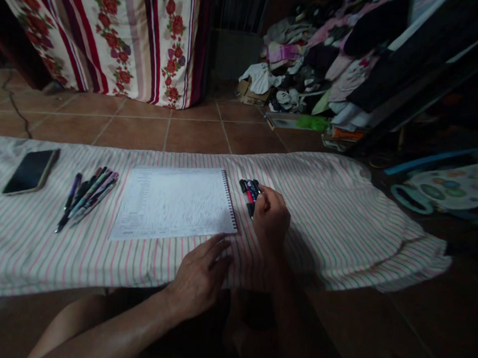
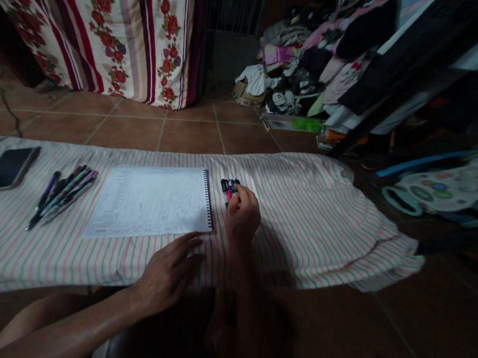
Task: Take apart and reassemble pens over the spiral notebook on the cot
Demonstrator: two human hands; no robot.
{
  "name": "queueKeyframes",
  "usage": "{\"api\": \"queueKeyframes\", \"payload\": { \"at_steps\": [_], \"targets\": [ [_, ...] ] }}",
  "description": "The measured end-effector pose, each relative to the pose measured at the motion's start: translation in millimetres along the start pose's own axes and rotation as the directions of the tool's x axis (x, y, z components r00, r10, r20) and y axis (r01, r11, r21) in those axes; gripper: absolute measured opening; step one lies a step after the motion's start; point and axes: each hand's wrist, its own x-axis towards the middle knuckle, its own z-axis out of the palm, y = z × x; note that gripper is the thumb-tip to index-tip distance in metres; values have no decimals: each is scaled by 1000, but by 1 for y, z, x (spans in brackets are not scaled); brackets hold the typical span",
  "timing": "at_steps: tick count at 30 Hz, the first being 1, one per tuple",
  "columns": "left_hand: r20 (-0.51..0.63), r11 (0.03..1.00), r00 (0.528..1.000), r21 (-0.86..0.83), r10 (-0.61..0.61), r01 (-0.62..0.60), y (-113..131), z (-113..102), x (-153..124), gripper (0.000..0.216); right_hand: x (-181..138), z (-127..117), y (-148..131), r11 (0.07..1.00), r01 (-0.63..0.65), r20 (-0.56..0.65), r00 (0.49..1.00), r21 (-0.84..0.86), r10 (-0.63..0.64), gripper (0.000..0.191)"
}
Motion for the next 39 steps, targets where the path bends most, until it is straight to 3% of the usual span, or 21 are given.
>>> {"api": "queueKeyframes", "payload": {
  "at_steps": [3, 7, 11, 17, 21, 25, 39],
  "targets": [
    [-125, 996, 990, 45, -68, 74, -16, -17, 3, 26, -7, 7, -25, 994, 73, 87, 993, 83, -80, 33],
    [-235, 945, 942, 167, -238, 281, -47, -42, -2, 26, -23, 17, -58, 951, 206, 169, 954, 230, -247, 31],
    [-295, 843, 874, 271, -386, 464, -79, -65, -20, 24, -40, 25, -86, 892, 326, 214, 891, 314, -401, 30],
    [-380, 654, 785, 435, -490, 619, -117, -104, -56, 24, -56, 35, -107, 829, 410, 265, 810, 380, -522, 24],
    [-464, 496, 684, 473, -562, 728, -133, -127, -73, 23, -62, 39, -112, 803, 447, 266, 781, 393, -565, 22],
    [-485, 417, 637, 490, -599, 765, -139, -137, -82, 25, -67, 42, -115, 796, 457, 286, 763, 396, -580, 23],
    [-447, 351, 586, 503, -676, 790, -144, -138, -82, 33, -65, 48, -119, 797, 424, 288, 772, 430, -567, 25]
  ]
}}
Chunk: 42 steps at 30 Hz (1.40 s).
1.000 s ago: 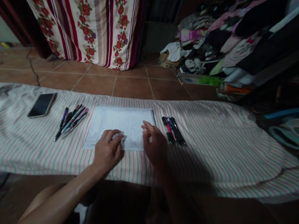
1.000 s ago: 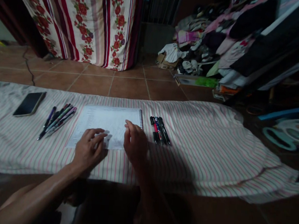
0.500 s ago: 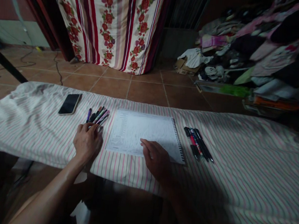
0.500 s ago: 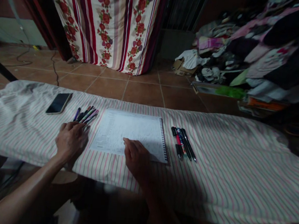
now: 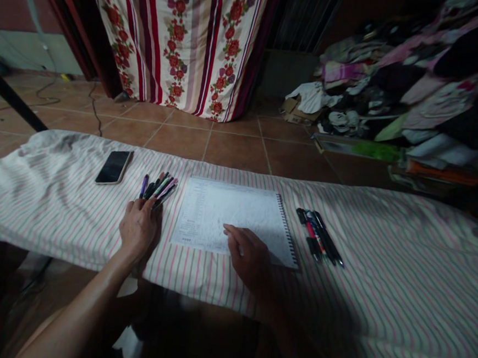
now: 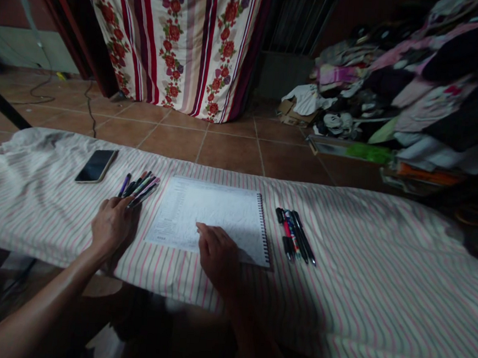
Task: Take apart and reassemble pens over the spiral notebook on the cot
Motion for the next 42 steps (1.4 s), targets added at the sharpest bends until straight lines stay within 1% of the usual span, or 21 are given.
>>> {"api": "queueKeyframes", "payload": {
  "at_steps": [3, 5, 7, 8, 9, 10, 11, 12, 13, 14, 15, 17, 19, 22, 26, 29, 31, 33, 35, 38, 42],
  "targets": [
    [-21, 997, 999, -67, -32, 31, 1, 0, 1, 34, 2, -2, -1, 1000, -10, 2, 1000, 3, 10, 25],
    [-18, 984, 997, -165, -74, 70, 2, 1, 2, 35, 3, -3, -1, 1000, -17, -4, 1000, 9, 17, 25],
    [-11, 931, 992, -346, -127, 115, 6, 3, 4, 35, 3, -2, -2, 999, -29, -11, 1000, 20, 29, 25],
    [0, 867, 986, -477, -165, 145, 9, 4, 4, 35, 2, -2, -2, 999, -36, -11, 999, 25, 36, 25],
    [30, 757, 977, -627, -211, 183, 13, 5, 5, 34, 2, -2, -1, 999, -43, -9, 999, 29, 43, 25],
    [85, 597, 964, -770, -252, 224, 18, 6, 5, 34, 2, -1, -1, 998, -51, -8, 999, 33, 52, 26],
    [178, 381, 942, -881, -284, 281, 23, 6, 6, 35, 2, -1, -1, 997, -61, -9, 998, 38, 61, 26],
    [297, 136, 914, -929, -277, 343, 29, 5, 6, 38, 2, 0, -1, 997, -68, -11, 998, 43, 68, 26],
    [405, -76, 883, -914, -236, 399, 35, 3, 6, 40, 3, 1, -1, 996, -74, -16, 997, 50, 74, 26],
    [492, -233, 856, -861, -159, 451, 42, 1, 6, 42, 3, 2, -1, 995, -79, -23, 996, 57, 81, 26],
    [547, -339, 831, -804, -101, 488, 48, -1, 6, 43, 3, 3, -1, 994, -86, -29, 996, 64, 88, 26],
    [621, -460, 784, -697, -4, 550, 60, -6, 5, 40, 5, 5, -2, 992, -92, -36, 995, 82, 95, 26],
    [663, -514, 747, -624, 51, 588, 69, -10, 4, 34, 7, 6, -3, 991, -91, -40, 995, 102, 95, 26],
    [680, -526, 724, -576, 117, 626, 80, -9, 3, 29, 9, 6, -5, 988, -99, -34, 994, 123, 103, 25],
    [709, -543, 689, -522, 153, 658, 92, -4, 0, 24, 10, 4, -6, 960, -214, 7, 976, 183, 216, 23],
    [686, -552, 706, -525, 174, 647, 100, 0, -3, 18, 9, 4, -5, 897, -331, 38, 942, 293, 335, 21],
    [677, -557, 714, -529, 179, 641, 105, 2, -5, 16, 9, 4, -4, 844, -377, 67, 922, 382, 382, 23],
    [679, -562, 709, -517, 189, 645, 110, 4, -8, 16, 8, 4, -2, 784, -420, 93, 899, 458, 428, 23],
    [680, -564, 703, -504, 208, 654, 114, 5, -10, 16, 9, 5, 0, 715, -477, 105, 860, 511, 499, 19],
    [677, -559, 700, -497, 228, 663, 117, 7, -12, 16, 9, 5, 3, 623, -555, 121, 792, 552, 599, 15],
    [688, -554, 690, -493, 224, 671, 121, 7, -14, 19, 10, 3, 5, 551, -611, 154, 737, 569, 658, 15]
  ]
}}
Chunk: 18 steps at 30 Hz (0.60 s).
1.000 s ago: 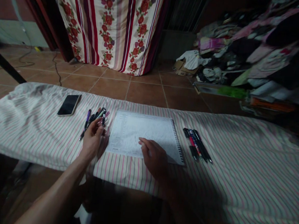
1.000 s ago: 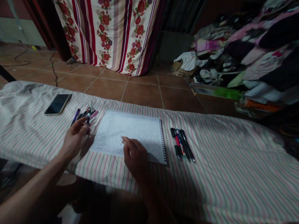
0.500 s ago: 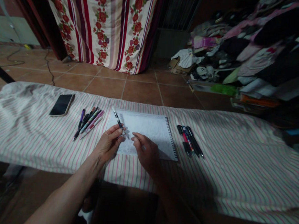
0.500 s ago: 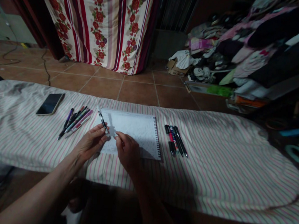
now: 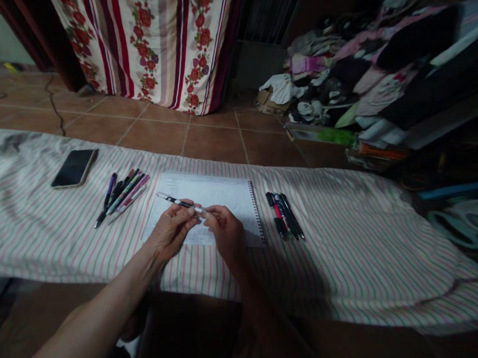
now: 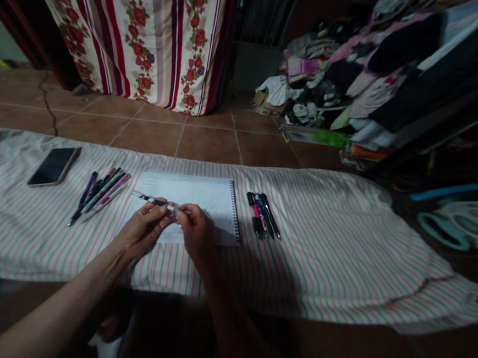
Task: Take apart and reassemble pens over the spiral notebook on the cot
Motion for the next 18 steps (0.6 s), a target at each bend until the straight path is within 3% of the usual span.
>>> {"api": "queueKeyframes", "payload": {
  "at_steps": [7, 14, 18],
  "targets": [
    [11, 999, 1000, 44, -24, 24, 2, 6, -5, 13, 2, -6, -4, 989, -72, -39, 996, 128, 78, 15],
    [36, 999, 999, 29, -16, 15, 8, 4, -9, 11, 10, -14, 3, 971, -65, -150, 983, 229, 102, 18],
    [53, 999, 999, 38, -1, -1, 12, 4, -12, 8, 12, -20, 5, 959, -112, -142, 978, 260, 152, 22]
  ]
}}
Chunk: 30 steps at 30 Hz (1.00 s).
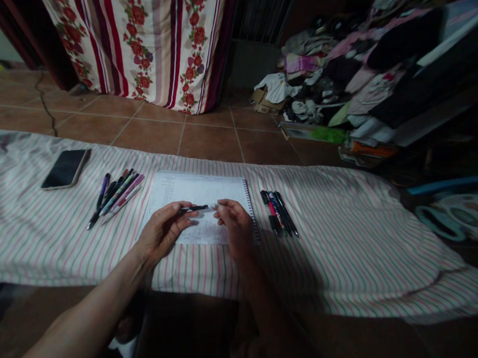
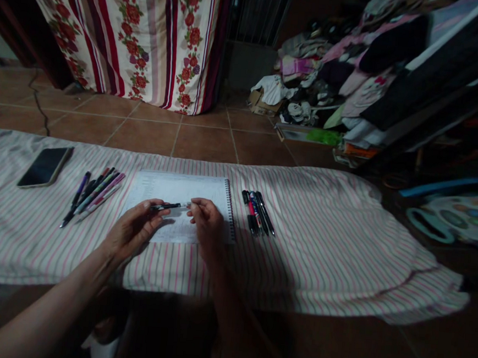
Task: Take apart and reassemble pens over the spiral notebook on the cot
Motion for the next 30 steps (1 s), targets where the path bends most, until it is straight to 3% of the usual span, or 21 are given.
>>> {"api": "queueKeyframes", "payload": {
  "at_steps": [5, 9, 12, 15, 19, 23, 26, 30],
  "targets": [
    [44, 981, 998, 193, -33, 24, 2, -3, -2, 20, 0, -5, 0, 1000, -22, 6, 1000, -12, 22, 24],
    [100, 873, 994, 487, -33, -20, -6, -10, -1, 33, -2, -6, -2, 999, 11, 53, 999, -30, -10, 23],
    [129, 688, 992, 721, -13, -85, -14, -14, -1, 33, -5, -5, -5, 1000, 23, 73, 997, -19, -22, 19],
    [198, 489, 980, 853, 19, -182, -17, -14, -4, 35, -6, -4, -8, 1000, 1, 72, 997, 12, -2, 19],
    [338, 174, 935, 920, 109, -352, -12, -9, -8, 34, -6, -4, -10, 996, -52, 81, 996, 77, 46, 27],
    [404, -112, 902, 914, 151, -390, -10, -7, -11, 36, -6, -5, -9, 985, -143, 108, 985, 96, 133, 31],
    [437, -255, 878, 887, 196, -385, -13, -9, -12, 38, -6, -6, -8, 986, -154, 126, 981, 57, 145, 29],
    [481, -356, 845, 851, 232, -386, -19, -11, -12, 40, -5, -5, -7, 985, -164, 109, 981, 51, 158, 27]
  ]
}}
